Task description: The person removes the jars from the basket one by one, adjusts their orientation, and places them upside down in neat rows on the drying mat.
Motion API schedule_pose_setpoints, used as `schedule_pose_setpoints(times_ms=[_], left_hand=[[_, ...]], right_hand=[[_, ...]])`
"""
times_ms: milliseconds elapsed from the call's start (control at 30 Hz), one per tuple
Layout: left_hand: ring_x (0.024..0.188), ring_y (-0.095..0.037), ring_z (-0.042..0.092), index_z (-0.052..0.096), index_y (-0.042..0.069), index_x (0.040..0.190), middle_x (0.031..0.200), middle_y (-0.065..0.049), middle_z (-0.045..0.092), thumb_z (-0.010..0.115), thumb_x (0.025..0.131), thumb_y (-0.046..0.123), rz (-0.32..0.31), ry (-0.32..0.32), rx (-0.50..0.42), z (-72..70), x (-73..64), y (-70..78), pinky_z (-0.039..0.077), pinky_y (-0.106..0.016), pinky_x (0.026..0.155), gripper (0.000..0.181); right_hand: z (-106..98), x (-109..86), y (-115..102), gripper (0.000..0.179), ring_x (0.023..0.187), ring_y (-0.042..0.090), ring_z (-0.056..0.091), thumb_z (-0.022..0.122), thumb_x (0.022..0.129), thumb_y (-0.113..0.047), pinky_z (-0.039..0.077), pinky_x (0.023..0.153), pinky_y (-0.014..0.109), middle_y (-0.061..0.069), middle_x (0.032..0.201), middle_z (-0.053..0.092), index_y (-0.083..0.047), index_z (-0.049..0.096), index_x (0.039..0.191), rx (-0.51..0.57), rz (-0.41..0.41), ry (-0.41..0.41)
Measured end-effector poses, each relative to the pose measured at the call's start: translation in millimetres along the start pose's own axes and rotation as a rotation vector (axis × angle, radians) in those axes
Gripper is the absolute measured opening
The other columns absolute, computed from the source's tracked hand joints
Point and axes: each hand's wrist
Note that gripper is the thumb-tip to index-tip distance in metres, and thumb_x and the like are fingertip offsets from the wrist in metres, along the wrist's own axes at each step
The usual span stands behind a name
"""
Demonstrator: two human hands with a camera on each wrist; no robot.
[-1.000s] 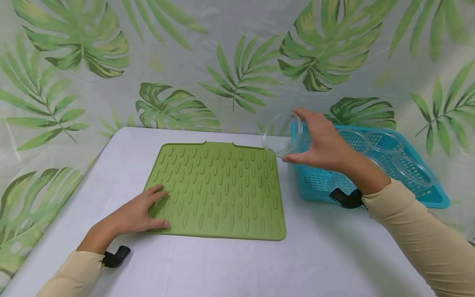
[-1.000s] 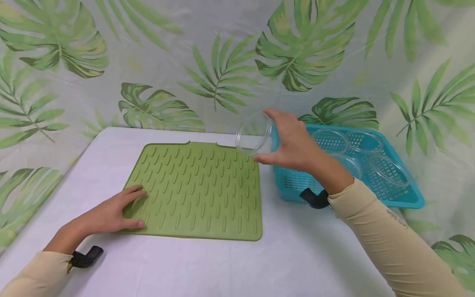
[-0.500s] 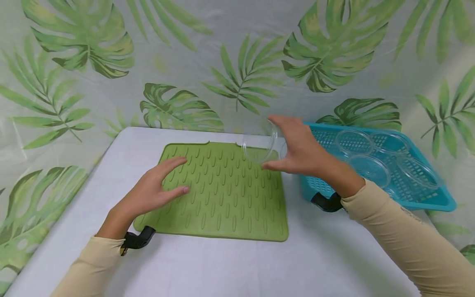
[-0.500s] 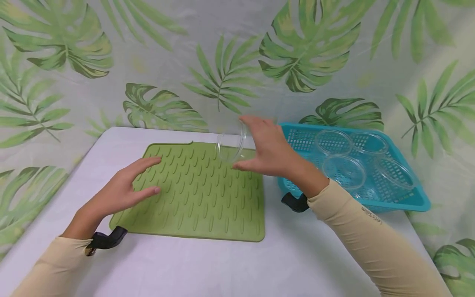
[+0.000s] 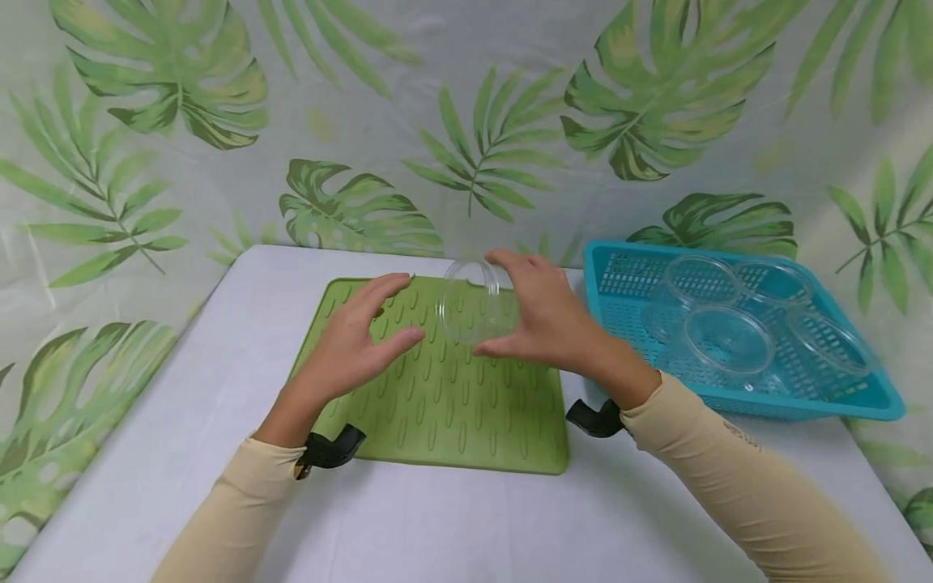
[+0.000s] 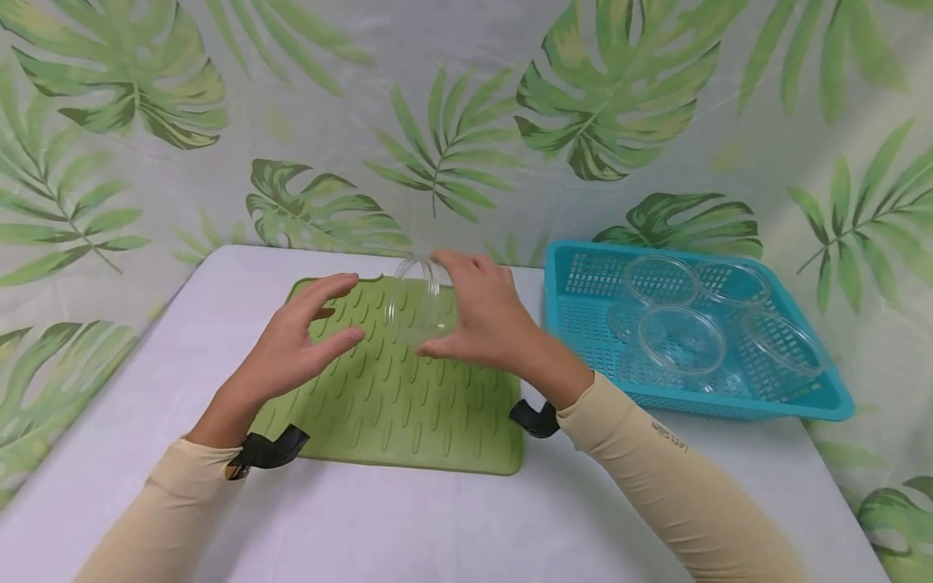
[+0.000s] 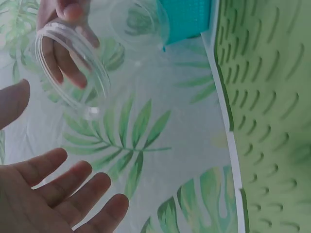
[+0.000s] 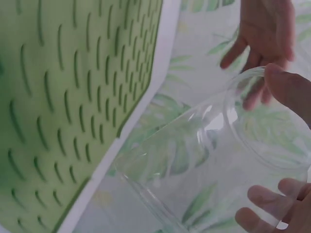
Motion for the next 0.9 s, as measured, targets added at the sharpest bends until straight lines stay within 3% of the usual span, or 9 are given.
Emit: schedule_pose_setpoints(times_ms=[233, 367, 533, 900], left_hand=[[0.146, -0.026, 0.037, 0.037, 0.013, 0.153, 0.159, -0.008, 0.036, 0.076, 0.087, 0.029, 0.009, -0.013, -0.066, 12.8, 7.0, 1.7, 0.044, -0.051, 0.11, 0.078], [0.147, -0.026, 0.035, 0.031, 0.014, 0.156, 0.161, -0.007, 0.032, 0.08, 0.084, 0.031, 0.001, -0.06, -0.087, 18.4, 7.5, 1.8, 0.044, -0.052, 0.11, 0.088], [0.148, -0.025, 0.032, 0.023, 0.019, 0.158, 0.164, -0.005, 0.024, 0.083, 0.08, 0.033, -0.007, -0.111, -0.078, 22.9, 8.2, 1.6, 0.046, -0.049, 0.11, 0.1], [0.145, -0.029, 0.035, 0.026, 0.013, 0.157, 0.162, -0.01, 0.026, 0.085, 0.078, 0.03, -0.021, -0.1, -0.105, 29.4, 9.2, -2.7, 0.049, -0.05, 0.107, 0.1]], right_hand=[[28.8, 6.0, -14.9, 0.108, 0.134, 0.032, 0.045, 0.09, 0.064, -0.053, 0.037, 0.107, 0.06, 0.007, 0.148, 0.05, -0.011, 0.039, 0.15, -0.019, -0.032, 0.045], [42.2, 3.9, -19.9, 0.105, 0.131, 0.033, 0.047, 0.088, 0.065, -0.055, 0.04, 0.103, 0.058, 0.005, 0.145, 0.053, -0.011, 0.041, 0.148, -0.055, -0.055, 0.084], [51.1, 0.6, -21.2, 0.103, 0.128, 0.034, 0.049, 0.086, 0.066, -0.059, 0.042, 0.099, 0.057, 0.006, 0.144, 0.054, -0.011, 0.043, 0.146, -0.103, -0.074, 0.145], [61.5, -1.9, -19.3, 0.102, 0.127, 0.036, 0.049, 0.085, 0.067, -0.06, 0.042, 0.101, 0.057, 0.01, 0.144, 0.054, -0.009, 0.043, 0.145, -0.151, -0.109, 0.167]])
Point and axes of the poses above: each hand's wrist, its own x-axis towards the middle knuckle, its own z-axis out of the palm, y = z × x
